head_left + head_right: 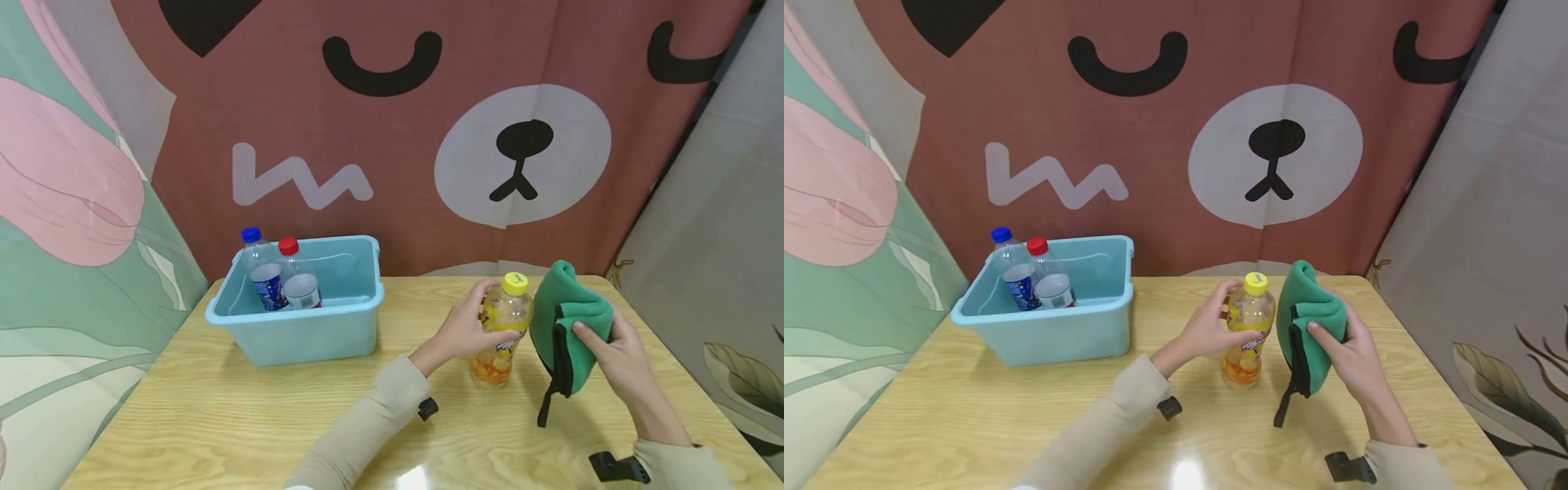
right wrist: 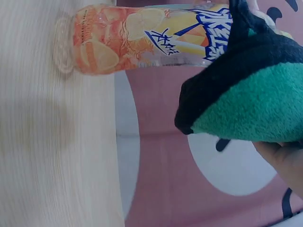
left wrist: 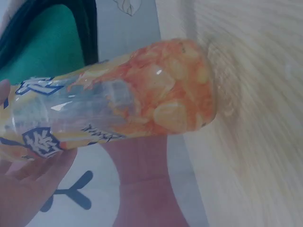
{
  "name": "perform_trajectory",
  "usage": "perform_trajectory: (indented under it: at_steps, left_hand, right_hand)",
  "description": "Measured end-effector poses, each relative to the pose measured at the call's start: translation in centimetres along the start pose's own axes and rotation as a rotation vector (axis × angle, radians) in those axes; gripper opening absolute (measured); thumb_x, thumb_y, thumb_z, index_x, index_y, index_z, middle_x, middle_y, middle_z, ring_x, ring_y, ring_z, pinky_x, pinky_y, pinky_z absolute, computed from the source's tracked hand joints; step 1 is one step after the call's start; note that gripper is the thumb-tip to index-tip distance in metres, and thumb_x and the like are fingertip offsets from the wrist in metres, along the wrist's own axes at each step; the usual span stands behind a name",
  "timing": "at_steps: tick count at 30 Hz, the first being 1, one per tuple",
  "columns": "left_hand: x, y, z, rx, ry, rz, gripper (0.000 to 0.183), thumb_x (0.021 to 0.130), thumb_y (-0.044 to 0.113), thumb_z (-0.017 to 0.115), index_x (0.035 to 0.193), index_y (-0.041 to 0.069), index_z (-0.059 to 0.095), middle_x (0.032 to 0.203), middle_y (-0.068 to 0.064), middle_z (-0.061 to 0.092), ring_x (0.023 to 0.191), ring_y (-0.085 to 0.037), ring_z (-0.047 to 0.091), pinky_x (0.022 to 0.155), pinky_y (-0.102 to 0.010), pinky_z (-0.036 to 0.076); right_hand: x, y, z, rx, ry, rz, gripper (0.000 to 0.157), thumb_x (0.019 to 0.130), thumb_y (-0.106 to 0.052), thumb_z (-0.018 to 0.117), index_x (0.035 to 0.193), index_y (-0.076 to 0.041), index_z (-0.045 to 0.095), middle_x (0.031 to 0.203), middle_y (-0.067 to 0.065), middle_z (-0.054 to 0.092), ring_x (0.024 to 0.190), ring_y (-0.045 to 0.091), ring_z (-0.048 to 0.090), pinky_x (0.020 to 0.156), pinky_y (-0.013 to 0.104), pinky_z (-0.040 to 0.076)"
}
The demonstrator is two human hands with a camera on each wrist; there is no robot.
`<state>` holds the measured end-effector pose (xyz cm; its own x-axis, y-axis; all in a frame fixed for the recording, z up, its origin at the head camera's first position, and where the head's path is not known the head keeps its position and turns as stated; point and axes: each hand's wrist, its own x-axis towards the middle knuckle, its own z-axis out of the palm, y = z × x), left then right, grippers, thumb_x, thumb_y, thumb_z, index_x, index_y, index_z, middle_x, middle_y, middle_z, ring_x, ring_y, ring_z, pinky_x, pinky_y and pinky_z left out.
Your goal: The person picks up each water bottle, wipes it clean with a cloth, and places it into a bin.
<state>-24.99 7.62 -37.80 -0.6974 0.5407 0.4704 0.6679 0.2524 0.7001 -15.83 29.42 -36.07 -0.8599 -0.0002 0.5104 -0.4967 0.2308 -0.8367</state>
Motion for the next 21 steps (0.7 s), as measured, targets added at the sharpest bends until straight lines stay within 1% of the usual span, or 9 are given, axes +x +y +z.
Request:
perform_trajectory:
  at_steps: [1,4,7,8,11,15,18,21]
  left_hand:
    - [-0.3,0.0,-0.3,-0.004,-0.001,0.003,0.077,0.073,0.034,0.075,0.134,0.018,0.031,0.126,0.000,0.045,0.104,-0.011,0.050,0.074,-0.016,0.046]
    - [-1.3,0.1,-1.1,-0.017,-0.003,0.009,0.075,0.073,0.032,0.076,0.134,0.017,0.033,0.125,-0.001,0.043,0.106,-0.011,0.047,0.075,-0.016,0.047]
    - [-2.2,-0.1,-1.8,-0.025,0.002,0.011,0.074,0.073,0.030,0.076,0.133,0.017,0.035,0.120,0.000,0.042,0.104,-0.010,0.046,0.073,-0.017,0.048]
    - [-2.5,-0.2,-2.1,-0.023,0.005,0.014,0.074,0.073,0.029,0.077,0.133,0.016,0.035,0.119,0.000,0.042,0.103,-0.010,0.046,0.073,-0.017,0.048]
    - [-3.2,-0.3,-2.7,-0.003,0.006,0.025,0.074,0.073,0.027,0.077,0.133,0.014,0.036,0.119,-0.002,0.044,0.103,-0.012,0.046,0.072,-0.016,0.048]
    - [-3.9,-0.2,-3.2,0.026,-0.003,0.036,0.075,0.072,0.025,0.078,0.132,0.010,0.036,0.122,-0.005,0.045,0.104,-0.012,0.048,0.073,-0.014,0.047]
    - [-4.1,0.0,-3.5,0.058,-0.008,0.042,0.075,0.071,0.023,0.079,0.131,0.008,0.037,0.122,-0.006,0.047,0.101,-0.012,0.052,0.073,-0.012,0.047]
    - [-4.1,0.3,-3.7,0.098,-0.019,0.030,0.074,0.072,0.025,0.078,0.132,0.008,0.037,0.123,-0.006,0.048,0.099,-0.011,0.053,0.071,-0.012,0.047]
  right_hand:
    - [0.2,0.1,0.5,0.019,-0.016,-0.004,0.047,0.091,0.004,0.048,0.133,-0.016,0.042,0.110,-0.009,0.052,0.091,0.001,0.053,0.068,0.011,0.046]
    - [0.9,0.4,2.0,0.100,-0.086,-0.023,0.047,0.092,0.005,0.045,0.135,-0.012,0.040,0.115,-0.007,0.051,0.097,0.002,0.052,0.073,0.012,0.046]
    - [1.2,0.6,3.2,0.153,-0.163,-0.028,0.048,0.093,0.006,0.043,0.137,-0.009,0.037,0.119,-0.006,0.050,0.099,0.003,0.052,0.075,0.015,0.047]
    - [1.3,0.7,3.5,0.155,-0.188,-0.024,0.048,0.093,0.005,0.043,0.138,-0.008,0.036,0.121,-0.006,0.049,0.101,0.004,0.052,0.075,0.016,0.047]
    - [1.4,0.7,4.1,0.104,-0.260,-0.002,0.052,0.093,0.003,0.045,0.142,-0.007,0.030,0.129,-0.010,0.044,0.106,0.002,0.049,0.077,0.016,0.047]
    - [1.4,0.6,4.3,-0.008,-0.334,0.016,0.059,0.091,0.000,0.050,0.144,-0.009,0.025,0.139,-0.013,0.033,0.116,-0.003,0.041,0.083,0.014,0.043]
    - [1.4,0.5,4.3,-0.033,-0.371,0.008,0.062,0.090,0.002,0.051,0.145,-0.011,0.024,0.141,-0.012,0.029,0.119,-0.005,0.036,0.086,0.013,0.041]
    - [1.2,0.6,4.4,-0.032,-0.397,-0.001,0.064,0.090,0.003,0.051,0.145,-0.011,0.022,0.141,-0.014,0.028,0.119,-0.006,0.034,0.086,0.012,0.040]
